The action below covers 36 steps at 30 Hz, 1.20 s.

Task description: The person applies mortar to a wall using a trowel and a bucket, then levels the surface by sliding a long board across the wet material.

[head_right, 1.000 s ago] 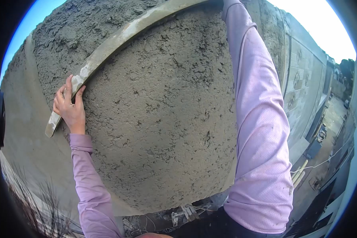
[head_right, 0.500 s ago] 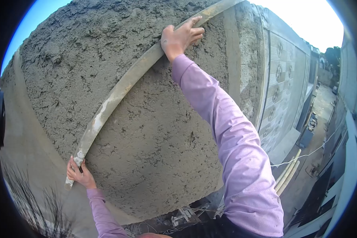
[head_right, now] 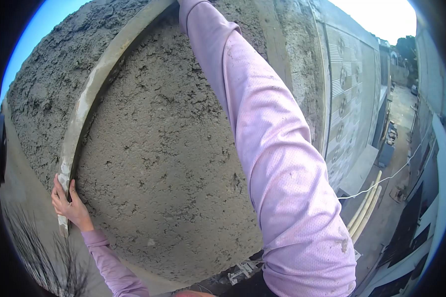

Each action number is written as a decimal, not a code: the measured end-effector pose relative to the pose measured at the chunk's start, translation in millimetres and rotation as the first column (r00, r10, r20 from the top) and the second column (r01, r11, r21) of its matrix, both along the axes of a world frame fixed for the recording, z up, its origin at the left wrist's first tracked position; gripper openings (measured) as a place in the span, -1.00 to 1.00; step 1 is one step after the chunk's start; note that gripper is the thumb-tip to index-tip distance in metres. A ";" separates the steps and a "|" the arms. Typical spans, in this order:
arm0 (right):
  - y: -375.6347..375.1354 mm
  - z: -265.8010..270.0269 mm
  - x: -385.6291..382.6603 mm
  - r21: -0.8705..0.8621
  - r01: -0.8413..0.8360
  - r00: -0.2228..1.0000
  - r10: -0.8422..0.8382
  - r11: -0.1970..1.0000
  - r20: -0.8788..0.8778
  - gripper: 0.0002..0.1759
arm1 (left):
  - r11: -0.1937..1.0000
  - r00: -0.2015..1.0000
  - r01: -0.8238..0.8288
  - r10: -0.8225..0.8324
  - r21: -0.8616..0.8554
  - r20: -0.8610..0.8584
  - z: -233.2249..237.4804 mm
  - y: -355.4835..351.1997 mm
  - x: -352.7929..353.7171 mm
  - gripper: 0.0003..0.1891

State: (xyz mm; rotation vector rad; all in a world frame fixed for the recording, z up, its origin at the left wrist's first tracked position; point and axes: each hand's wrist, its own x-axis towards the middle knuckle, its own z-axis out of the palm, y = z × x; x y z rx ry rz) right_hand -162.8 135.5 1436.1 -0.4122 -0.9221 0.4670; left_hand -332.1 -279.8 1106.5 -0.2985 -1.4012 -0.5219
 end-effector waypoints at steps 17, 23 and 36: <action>-17.5 -195.7 -7.7 -0.068 -0.042 0.989 0.051 0.997 0.141 0.09 | 0.980 0.978 0.149 -0.127 -0.131 0.163 -169.3 -56.1 -10.5 -0.53; -51.4 -367.0 -15.5 0.059 -0.187 0.968 0.173 0.981 0.181 0.17 | 0.987 0.945 0.147 -0.122 -0.059 0.305 -342.4 -79.6 -11.2 -0.57; -10.7 -141.2 -3.9 0.050 -0.084 0.995 0.082 0.995 0.055 0.05 | 0.998 0.995 0.059 -0.057 -0.026 0.078 -138.9 -15.1 -3.6 -0.51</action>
